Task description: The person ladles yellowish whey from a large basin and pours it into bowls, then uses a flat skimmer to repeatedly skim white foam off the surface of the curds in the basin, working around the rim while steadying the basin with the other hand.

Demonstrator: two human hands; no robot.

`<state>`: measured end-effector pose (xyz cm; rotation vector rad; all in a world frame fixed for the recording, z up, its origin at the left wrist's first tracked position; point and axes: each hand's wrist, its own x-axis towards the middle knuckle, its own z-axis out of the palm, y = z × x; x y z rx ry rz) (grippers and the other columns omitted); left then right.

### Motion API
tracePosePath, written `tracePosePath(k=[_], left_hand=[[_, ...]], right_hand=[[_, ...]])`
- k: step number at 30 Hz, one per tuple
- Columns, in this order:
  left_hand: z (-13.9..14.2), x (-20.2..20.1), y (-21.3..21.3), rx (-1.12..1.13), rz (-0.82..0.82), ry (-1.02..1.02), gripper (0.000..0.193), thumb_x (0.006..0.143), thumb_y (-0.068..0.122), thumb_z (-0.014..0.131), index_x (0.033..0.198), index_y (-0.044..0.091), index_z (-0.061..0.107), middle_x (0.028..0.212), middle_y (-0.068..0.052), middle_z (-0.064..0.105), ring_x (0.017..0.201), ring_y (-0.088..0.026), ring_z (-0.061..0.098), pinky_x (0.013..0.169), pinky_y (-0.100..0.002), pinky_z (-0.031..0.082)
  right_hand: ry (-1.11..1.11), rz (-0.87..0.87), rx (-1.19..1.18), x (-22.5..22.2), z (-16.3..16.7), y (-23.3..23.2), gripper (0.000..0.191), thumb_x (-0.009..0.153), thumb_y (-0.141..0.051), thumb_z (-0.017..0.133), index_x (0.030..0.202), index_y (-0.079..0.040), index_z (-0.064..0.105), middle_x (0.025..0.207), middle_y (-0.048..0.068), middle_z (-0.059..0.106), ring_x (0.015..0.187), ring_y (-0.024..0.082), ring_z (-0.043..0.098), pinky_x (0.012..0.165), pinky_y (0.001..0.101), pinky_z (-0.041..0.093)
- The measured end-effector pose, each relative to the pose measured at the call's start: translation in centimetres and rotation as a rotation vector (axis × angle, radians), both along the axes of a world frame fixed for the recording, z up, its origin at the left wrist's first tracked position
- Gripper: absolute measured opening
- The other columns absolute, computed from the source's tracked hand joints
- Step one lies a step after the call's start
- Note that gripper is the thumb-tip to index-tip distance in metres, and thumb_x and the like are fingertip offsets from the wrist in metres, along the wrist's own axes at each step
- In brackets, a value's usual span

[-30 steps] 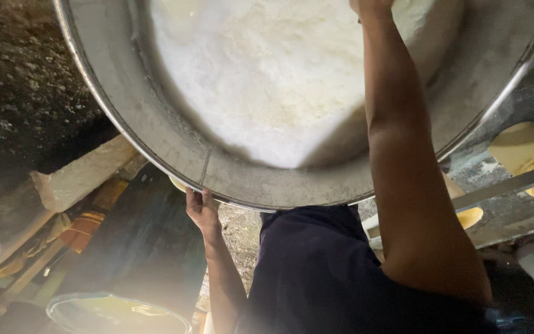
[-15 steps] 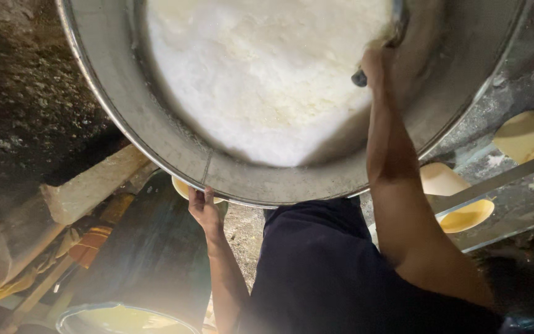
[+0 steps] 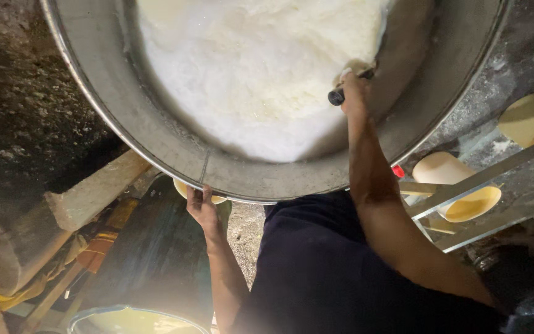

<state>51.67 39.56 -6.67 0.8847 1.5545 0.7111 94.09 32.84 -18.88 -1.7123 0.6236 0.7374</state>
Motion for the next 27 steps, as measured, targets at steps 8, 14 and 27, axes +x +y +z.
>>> tracePosePath(k=[8,14,27], left_hand=[[-0.3,-0.3,-0.1,-0.060,0.038,0.006,0.048,0.097,-0.010,0.061,0.144,-0.002,0.057,0.111,-0.008,0.070,0.097,-0.014,0.065,0.088,-0.028,0.053],[-0.6,-0.2,0.1,-0.045,0.038,0.015,0.041,0.098,-0.010,0.061,0.139,-0.004,0.060,0.110,-0.009,0.070,0.095,-0.014,0.064,0.086,-0.028,0.052],[0.2,0.5,1.0,-0.031,0.000,0.079,0.039,0.099,-0.008,0.064,0.137,-0.005,0.060,0.106,-0.007,0.071,0.094,-0.012,0.064,0.085,-0.025,0.052]], right_hand=[[0.018,0.093,-0.049,1.3,0.2,4.2,0.033,0.076,-0.010,0.067,0.100,0.005,0.049,0.079,0.016,0.066,0.060,0.024,0.067,0.051,0.0394,0.056],[-0.009,0.257,-0.163,1.9,0.5,9.4,0.048,0.075,-0.008,0.066,0.115,0.006,0.041,0.096,0.024,0.065,0.065,0.027,0.070,0.054,0.0423,0.059],[-0.431,1.058,-0.310,-2.3,0.1,20.7,0.055,0.095,-0.016,0.065,0.131,0.014,0.037,0.115,0.034,0.066,0.109,0.048,0.068,0.093,0.0503,0.057]])
